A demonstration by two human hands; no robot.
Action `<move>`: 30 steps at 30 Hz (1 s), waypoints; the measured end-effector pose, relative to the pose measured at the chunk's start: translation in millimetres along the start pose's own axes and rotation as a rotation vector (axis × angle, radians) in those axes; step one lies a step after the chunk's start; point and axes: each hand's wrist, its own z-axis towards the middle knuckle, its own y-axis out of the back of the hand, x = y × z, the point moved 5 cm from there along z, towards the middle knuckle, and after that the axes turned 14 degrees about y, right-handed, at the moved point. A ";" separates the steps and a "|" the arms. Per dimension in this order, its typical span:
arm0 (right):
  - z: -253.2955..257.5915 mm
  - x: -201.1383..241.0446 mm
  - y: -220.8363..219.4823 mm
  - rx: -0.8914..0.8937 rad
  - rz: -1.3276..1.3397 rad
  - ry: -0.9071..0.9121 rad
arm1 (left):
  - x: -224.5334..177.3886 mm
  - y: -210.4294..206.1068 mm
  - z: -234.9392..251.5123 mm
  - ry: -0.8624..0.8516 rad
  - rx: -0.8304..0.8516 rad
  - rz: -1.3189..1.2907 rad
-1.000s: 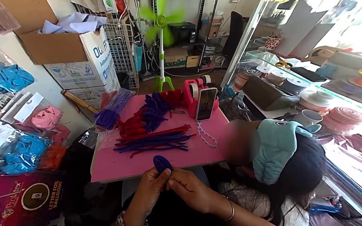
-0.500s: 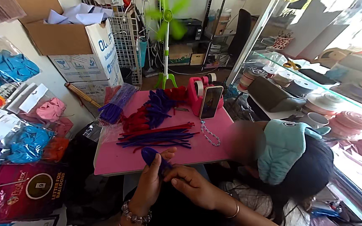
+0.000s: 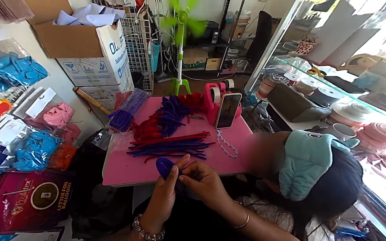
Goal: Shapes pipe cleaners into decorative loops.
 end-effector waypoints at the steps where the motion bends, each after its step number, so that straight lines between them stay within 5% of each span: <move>1: -0.1 -0.3 -1.0 -0.005 0.012 -0.005 | -0.3 0.4 -0.5 -0.005 0.000 0.008; 30: -7.7 2.8 -12.5 0.068 -0.024 0.031 | 5.0 -0.3 -0.8 0.056 0.041 -0.215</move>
